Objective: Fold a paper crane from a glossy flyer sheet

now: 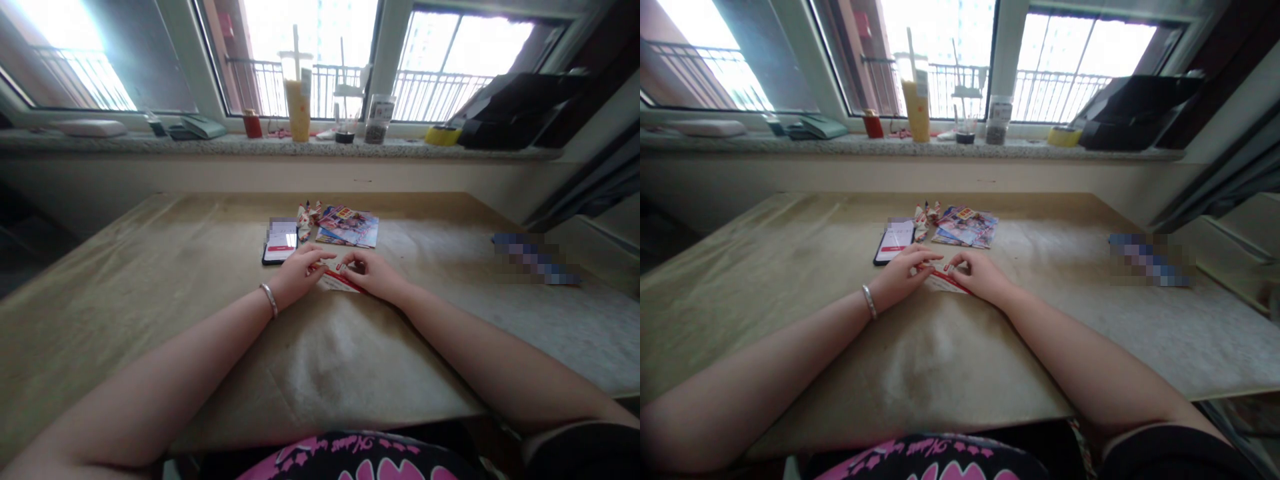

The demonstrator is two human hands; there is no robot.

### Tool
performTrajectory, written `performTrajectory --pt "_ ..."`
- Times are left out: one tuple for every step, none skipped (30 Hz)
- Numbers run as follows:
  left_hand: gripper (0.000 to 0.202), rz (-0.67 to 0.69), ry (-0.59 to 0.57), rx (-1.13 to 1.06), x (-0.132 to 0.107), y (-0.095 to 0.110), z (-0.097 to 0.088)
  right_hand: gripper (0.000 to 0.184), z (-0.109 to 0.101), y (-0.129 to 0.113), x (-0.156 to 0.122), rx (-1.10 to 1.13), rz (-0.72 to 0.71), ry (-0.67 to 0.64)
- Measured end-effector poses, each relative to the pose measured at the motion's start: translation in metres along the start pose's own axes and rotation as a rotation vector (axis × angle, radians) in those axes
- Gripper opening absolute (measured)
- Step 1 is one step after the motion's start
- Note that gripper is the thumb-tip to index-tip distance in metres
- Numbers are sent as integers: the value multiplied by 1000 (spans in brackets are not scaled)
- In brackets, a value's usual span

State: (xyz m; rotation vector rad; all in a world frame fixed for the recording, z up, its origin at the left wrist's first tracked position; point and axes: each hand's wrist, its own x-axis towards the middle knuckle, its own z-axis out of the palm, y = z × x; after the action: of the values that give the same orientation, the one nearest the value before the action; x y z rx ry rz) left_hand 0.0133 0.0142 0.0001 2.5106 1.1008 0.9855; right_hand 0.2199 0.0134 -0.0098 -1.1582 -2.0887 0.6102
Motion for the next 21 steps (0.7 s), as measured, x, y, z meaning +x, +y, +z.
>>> performTrajectory --pt "24 -3 6 2 0 0 0 10 0 -1 0 3 5 18" --pt "22 2 5 1 0 1 -1 9 -1 -3 -1 -8 -1 44" --pt "20 13 2 -2 0 1 -1 8 -2 -3 -1 -32 -23 74" --pt "19 33 5 -6 0 1 -2 7 -3 -4 -1 -66 -56 105" --pt "17 59 14 -9 0 1 -2 5 -5 -5 -2 -106 -96 134" --pt "15 86 28 -6 0 1 -3 4 -6 -5 -2 -145 -140 158" --pt "14 113 43 7 0 1 -3 4 -7 -5 -2 -184 -182 174" --pt "12 137 51 30 0 2 -3 2 -8 -5 -2 -219 -221 180" --pt "11 159 49 60 0 2 -4 1 -9 -5 -2 -250 -256 171" --pt "11 179 36 91 0 2 -4 3 -10 -5 -2 -277 -288 150" --pt "11 198 14 119 0 1 -4 5 -10 -4 -2 -296 -315 119" --pt "13 216 -10 139 0 1 -4 7 -11 -3 -2 -304 -335 82" --pt "16 233 -37 153 0 1 -4 7 -11 -3 -2 -304 -345 42" --pt "19 249 -62 161 0 1 -4 8 -11 -2 -2 -298 -346 4" --pt "22 267 -89 167 -1 1 -5 8 -12 -1 -2 -290 -341 -32" --pt "25 285 -120 174 -1 1 -5 8 -12 0 -2 -281 -335 -66" --pt "27 305 -155 181 -1 1 -5 9 -12 1 -2 -273 -335 -103" --pt "29 324 -192 187 -1 1 -6 9 -13 1 -2 -265 -342 -139" --pt "30 340 -232 191 -1 2 -7 8 -13 2 -2 -258 -354 -173" --pt "30 351 -265 193 -1 2 -7 8 -14 2 -2 -250 -365 -200" --pt "29 355 -291 195 -1 2 -8 8 -14 2 -1 -240 -374 -219"
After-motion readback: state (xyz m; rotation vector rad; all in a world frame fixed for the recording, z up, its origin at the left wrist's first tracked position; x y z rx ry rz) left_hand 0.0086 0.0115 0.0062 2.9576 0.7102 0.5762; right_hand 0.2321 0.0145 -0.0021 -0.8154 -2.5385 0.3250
